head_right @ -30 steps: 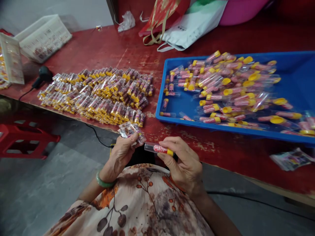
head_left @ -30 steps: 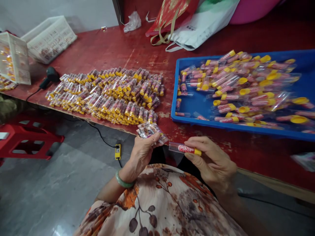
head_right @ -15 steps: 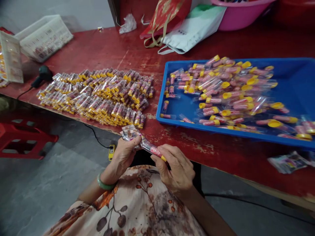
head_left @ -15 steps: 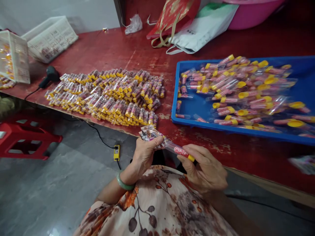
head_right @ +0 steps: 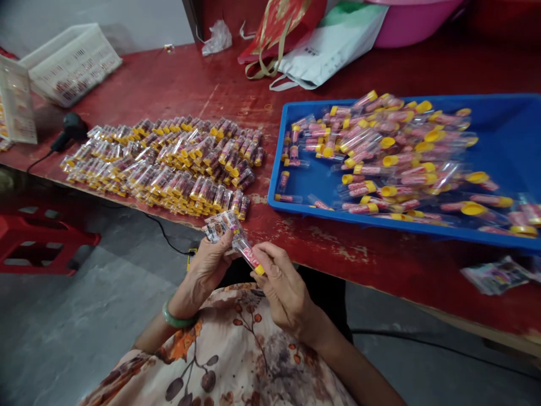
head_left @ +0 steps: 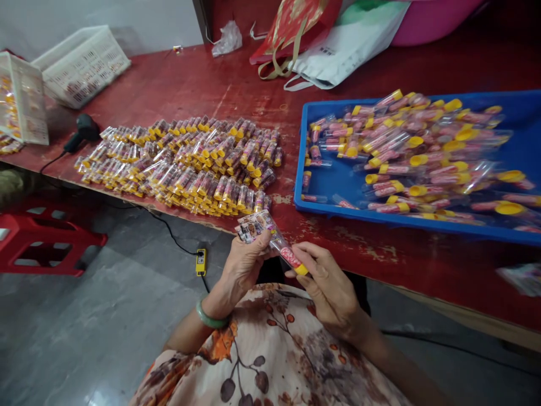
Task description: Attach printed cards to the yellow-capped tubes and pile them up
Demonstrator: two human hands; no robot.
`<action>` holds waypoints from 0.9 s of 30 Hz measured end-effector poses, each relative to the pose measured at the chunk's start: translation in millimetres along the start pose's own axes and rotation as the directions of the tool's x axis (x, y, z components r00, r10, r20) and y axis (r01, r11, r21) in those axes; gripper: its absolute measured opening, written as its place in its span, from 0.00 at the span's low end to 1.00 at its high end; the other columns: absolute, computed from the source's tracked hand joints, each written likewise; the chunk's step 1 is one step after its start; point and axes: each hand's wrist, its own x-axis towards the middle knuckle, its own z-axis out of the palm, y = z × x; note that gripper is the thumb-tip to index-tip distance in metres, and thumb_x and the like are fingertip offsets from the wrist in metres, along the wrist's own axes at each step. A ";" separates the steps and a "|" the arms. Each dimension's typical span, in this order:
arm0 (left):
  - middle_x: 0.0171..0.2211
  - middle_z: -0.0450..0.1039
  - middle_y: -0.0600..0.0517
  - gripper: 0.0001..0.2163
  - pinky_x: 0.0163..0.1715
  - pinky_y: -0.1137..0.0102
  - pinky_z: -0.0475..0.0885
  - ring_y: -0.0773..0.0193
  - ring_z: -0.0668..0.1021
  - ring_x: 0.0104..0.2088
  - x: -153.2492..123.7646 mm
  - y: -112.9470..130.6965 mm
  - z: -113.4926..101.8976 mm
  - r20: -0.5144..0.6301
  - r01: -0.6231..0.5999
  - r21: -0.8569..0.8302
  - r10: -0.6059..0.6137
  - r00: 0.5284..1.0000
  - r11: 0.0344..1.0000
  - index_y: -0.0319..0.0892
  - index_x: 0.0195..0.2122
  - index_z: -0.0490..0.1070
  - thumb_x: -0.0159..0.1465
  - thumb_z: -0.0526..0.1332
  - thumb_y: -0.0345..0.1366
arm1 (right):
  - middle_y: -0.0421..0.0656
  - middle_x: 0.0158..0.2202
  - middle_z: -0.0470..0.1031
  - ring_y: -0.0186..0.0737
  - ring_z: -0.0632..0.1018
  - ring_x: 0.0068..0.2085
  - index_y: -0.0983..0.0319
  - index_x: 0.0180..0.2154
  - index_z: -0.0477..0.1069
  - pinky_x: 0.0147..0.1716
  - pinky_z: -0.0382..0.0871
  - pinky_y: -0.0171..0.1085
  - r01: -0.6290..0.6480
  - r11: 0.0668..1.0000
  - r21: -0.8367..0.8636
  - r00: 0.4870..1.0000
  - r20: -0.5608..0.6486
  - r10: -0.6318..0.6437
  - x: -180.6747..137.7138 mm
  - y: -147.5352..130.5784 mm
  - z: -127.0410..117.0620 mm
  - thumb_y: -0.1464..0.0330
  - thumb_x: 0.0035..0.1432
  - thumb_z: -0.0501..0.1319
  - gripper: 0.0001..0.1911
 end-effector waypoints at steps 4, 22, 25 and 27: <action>0.34 0.78 0.51 0.17 0.33 0.70 0.75 0.64 0.78 0.31 -5.3 -5.2 2.5 0.087 0.001 -0.003 -0.001 0.996 1.000 0.40 0.35 0.76 0.46 0.75 0.40 | 0.51 0.46 0.70 0.44 0.75 0.46 0.63 0.57 0.63 0.42 0.75 0.41 0.046 0.993 -0.110 0.986 -0.157 -0.063 3.3 -2.9 2.6 0.78 0.60 0.59 0.24; 0.29 0.78 0.50 0.18 0.34 0.69 0.74 0.64 0.78 0.28 -13.5 -7.1 2.9 0.200 0.136 0.112 -0.157 0.967 0.984 0.38 0.32 0.77 0.42 0.77 0.39 | 0.43 0.43 0.66 0.31 0.65 0.27 0.59 0.46 0.65 0.27 0.66 0.35 -0.206 0.978 0.013 0.956 -0.211 0.204 28.7 -3.2 -6.6 0.70 0.55 0.64 0.17; 0.32 0.78 0.48 0.20 0.36 0.69 0.74 0.63 0.78 0.30 -10.3 -6.6 4.3 0.193 0.140 0.108 -0.159 0.968 0.984 0.38 0.34 0.77 0.43 0.77 0.41 | 0.43 0.41 0.67 0.32 0.66 0.28 0.59 0.46 0.66 0.29 0.67 0.36 -0.210 0.978 -0.006 0.960 -0.191 0.205 27.5 -3.3 -9.5 0.70 0.55 0.65 0.16; 0.31 0.78 0.48 0.21 0.34 0.70 0.74 0.63 0.78 0.29 -8.1 -6.6 4.0 0.186 0.134 0.113 -0.154 0.971 0.985 0.38 0.35 0.77 0.43 0.76 0.42 | 0.43 0.41 0.67 0.33 0.67 0.28 0.59 0.46 0.67 0.30 0.68 0.37 -0.210 0.978 0.001 0.963 -0.173 0.207 26.6 -3.6 -11.7 0.70 0.54 0.66 0.17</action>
